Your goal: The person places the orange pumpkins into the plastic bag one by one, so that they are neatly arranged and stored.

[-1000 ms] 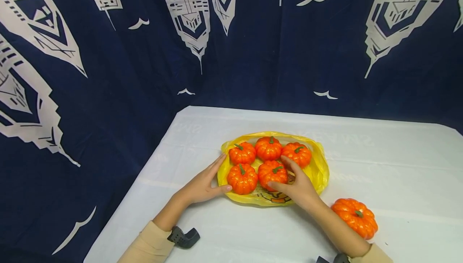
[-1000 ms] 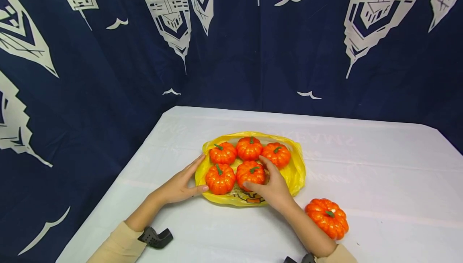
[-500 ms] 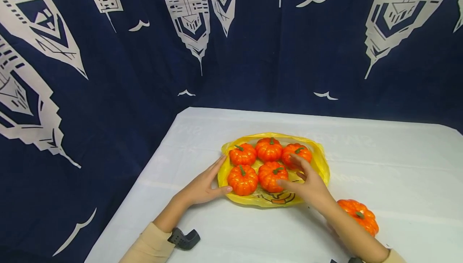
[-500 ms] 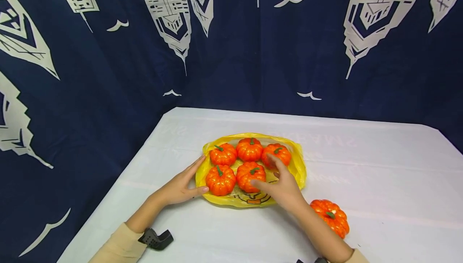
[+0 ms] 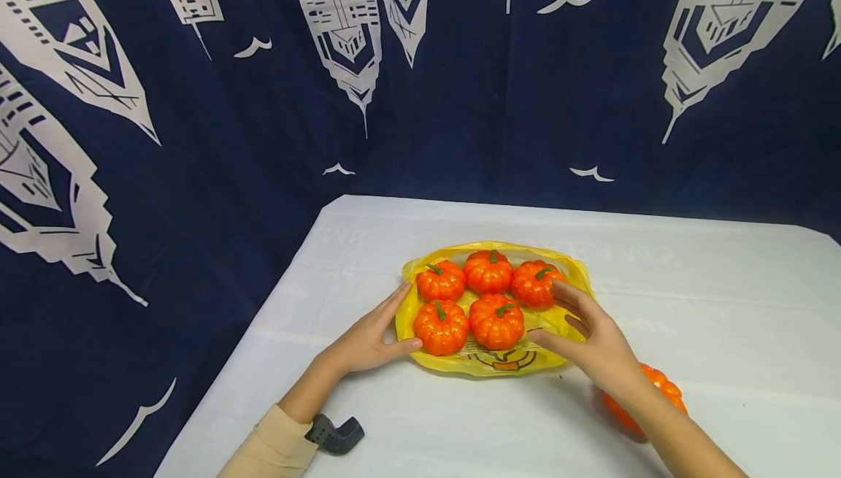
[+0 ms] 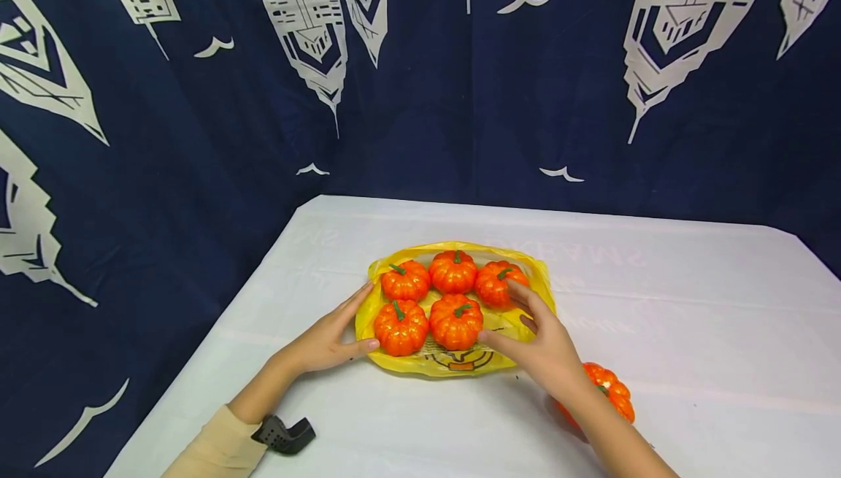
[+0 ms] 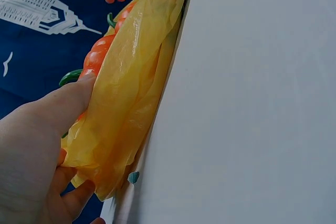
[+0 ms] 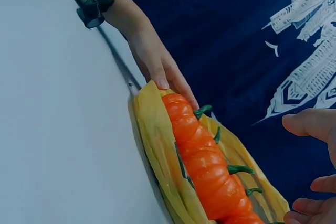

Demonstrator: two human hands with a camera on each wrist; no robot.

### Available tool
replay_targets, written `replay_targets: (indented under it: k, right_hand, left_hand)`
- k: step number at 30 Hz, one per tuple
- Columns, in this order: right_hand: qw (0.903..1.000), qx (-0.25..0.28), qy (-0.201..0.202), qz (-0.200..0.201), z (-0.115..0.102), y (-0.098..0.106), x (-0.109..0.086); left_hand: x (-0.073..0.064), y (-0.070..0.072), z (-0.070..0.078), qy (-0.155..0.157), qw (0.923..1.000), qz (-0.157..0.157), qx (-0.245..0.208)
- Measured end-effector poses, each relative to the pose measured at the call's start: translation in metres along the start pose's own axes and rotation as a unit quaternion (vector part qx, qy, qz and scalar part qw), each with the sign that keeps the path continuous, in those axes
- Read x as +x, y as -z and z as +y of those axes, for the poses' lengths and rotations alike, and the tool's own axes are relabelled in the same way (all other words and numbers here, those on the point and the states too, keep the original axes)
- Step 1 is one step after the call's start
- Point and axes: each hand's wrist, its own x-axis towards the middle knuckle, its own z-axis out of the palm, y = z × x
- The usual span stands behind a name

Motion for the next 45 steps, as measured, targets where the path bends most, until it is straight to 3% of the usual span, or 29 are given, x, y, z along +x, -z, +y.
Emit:
replay_targets:
  k: [7,13,22,30,38,45]
  right_hand:
    - [0.9996,-0.02,0.011,0.014,0.002,0.015,-0.012]
    - [0.9961,-0.067,0.021,0.053,0.012,0.03,-0.026]
    - [0.989,-0.101,-0.072,0.081,0.031,0.056,-0.056]
    - [0.9859,-0.109,-0.066,0.108,0.056,0.066,-0.075]
    - [0.9854,-0.112,-0.074,0.104,0.077,0.066,-0.084]
    - [0.9871,-0.111,-0.091,0.07,0.087,0.065,-0.088]
  left_hand:
    - [0.0,0.001,0.002,0.005,1.0,-0.001,-0.003]
    - [0.0,0.001,0.002,0.011,0.9999,-0.005,-0.003]
    - [0.001,0.001,0.003,0.011,0.9999,-0.006,-0.003]
    - [0.0,0.001,0.002,0.015,0.9998,-0.007,-0.005]
    - [0.0,0.0,0.001,0.016,0.9998,-0.007,-0.006]
    - [0.0,0.001,0.001,0.014,0.9999,-0.007,-0.004]
